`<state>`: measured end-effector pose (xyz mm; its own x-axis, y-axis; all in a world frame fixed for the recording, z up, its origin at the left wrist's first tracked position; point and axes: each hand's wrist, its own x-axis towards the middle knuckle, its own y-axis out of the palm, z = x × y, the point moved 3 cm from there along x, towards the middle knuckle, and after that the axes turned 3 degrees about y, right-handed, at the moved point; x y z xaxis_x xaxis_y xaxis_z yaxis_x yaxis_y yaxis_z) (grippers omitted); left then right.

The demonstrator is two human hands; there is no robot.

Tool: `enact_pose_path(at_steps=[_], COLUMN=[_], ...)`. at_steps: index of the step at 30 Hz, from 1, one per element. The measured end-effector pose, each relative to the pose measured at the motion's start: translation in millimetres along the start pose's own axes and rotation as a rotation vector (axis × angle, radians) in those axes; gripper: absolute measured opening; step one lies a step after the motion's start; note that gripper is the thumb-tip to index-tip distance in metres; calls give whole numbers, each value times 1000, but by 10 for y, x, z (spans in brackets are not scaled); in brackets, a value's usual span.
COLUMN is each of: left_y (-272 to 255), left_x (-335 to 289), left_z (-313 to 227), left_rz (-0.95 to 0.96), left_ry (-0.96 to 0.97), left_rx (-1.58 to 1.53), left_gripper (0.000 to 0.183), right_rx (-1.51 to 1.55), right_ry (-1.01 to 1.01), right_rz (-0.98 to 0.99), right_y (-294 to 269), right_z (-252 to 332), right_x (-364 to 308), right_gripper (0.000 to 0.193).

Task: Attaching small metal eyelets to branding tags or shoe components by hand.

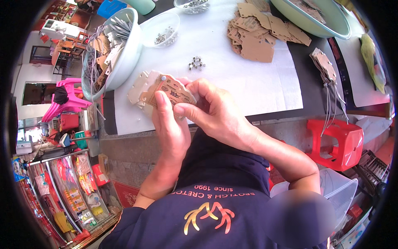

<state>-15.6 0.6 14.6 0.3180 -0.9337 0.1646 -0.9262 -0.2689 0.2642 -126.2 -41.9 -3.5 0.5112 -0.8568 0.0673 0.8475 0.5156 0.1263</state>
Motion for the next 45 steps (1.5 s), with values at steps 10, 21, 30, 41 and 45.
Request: enact_pose_path(at_steps=[10,21,30,41,45], left_y=[-18,-136,-347,-430,-427], left_x=[7,56,148,163,158], left_z=[-89,-81,145,252,246], left_rz=[25,15,41,123,115], left_ry=[-16,-17,-74,-93,-128], left_rx=[-43,-9,-244,-268,-242], left_gripper=[43,32,26,27,27], right_rx=[141,61,-584,-1019,-1353], right_ry=[257,285,-13,-354,-317], right_rz=[171,195,259,242,518], right_y=[-22,37,-368,-113,117], right_z=[225,259,689,689,490], right_x=[51,113,760,2120,2341], right_gripper=[36,37,13,14,26])
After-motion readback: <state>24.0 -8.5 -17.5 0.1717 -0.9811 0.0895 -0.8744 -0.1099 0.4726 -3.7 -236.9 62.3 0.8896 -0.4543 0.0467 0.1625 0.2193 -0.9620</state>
